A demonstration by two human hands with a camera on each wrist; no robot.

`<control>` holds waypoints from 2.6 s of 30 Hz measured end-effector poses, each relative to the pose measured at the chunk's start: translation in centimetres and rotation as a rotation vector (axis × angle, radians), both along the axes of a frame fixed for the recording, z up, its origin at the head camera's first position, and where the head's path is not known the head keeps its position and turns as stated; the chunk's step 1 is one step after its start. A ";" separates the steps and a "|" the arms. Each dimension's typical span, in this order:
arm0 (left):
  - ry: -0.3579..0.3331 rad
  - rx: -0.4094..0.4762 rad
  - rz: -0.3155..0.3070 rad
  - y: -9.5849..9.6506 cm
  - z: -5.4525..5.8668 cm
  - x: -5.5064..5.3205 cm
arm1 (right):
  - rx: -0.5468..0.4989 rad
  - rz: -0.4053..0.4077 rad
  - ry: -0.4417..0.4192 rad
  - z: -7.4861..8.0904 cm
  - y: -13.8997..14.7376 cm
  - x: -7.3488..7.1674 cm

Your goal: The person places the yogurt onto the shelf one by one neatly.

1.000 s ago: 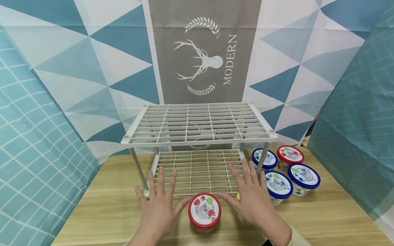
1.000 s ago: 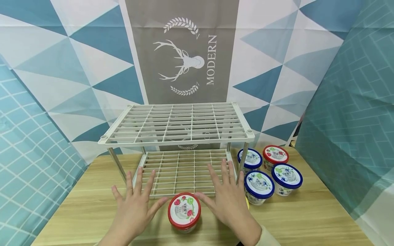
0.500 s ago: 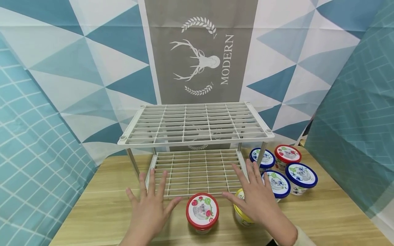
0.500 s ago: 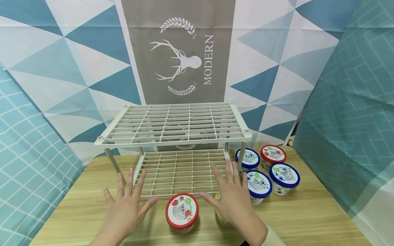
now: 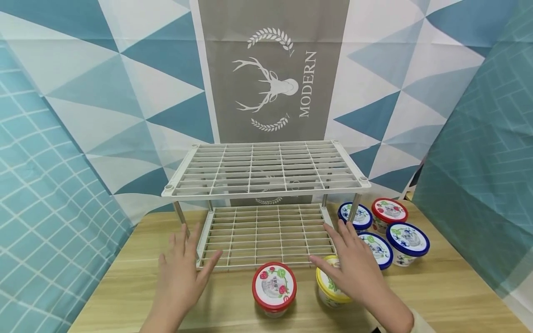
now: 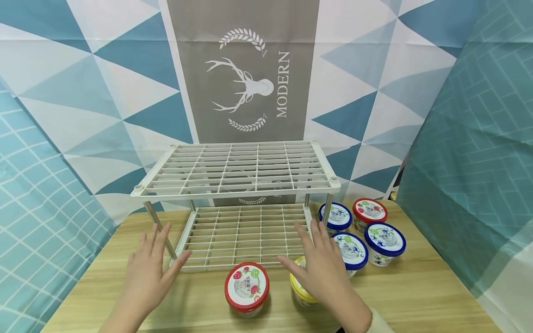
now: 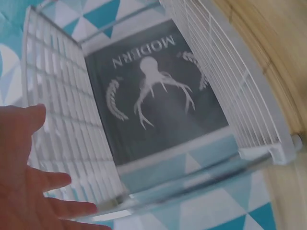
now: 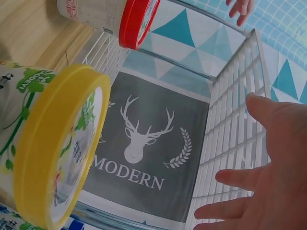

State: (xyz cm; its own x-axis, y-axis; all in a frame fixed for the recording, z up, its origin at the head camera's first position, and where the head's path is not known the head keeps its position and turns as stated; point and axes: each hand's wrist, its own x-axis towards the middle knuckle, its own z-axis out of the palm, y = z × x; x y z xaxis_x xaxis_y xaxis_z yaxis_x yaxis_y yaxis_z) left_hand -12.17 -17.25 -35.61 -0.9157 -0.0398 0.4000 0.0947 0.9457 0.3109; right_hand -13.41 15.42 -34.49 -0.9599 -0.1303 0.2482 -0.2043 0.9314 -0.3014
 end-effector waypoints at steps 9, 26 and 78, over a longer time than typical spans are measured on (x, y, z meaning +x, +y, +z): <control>0.138 0.209 0.004 -2.5 0.0 -0.8 | -0.117 0.016 -0.049 0.1 1.0 0.0; 0.158 0.430 0.027 -3.8 -0.6 -1.7 | -0.265 0.015 -0.226 -0.7 3.0 0.1; 0.042 0.740 -0.033 -4.6 -3.0 -5.8 | -0.555 0.053 -0.656 -8.8 8.9 -0.5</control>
State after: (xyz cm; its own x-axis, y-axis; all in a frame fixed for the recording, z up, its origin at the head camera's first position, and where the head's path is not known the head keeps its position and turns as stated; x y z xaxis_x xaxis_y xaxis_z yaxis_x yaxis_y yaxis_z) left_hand -18.01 -21.85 -38.59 -0.9057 -0.2849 0.3139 0.1455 0.4866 0.8614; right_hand -13.92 24.32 -43.28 -0.9277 -0.2027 -0.3135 0.1316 0.6084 -0.7826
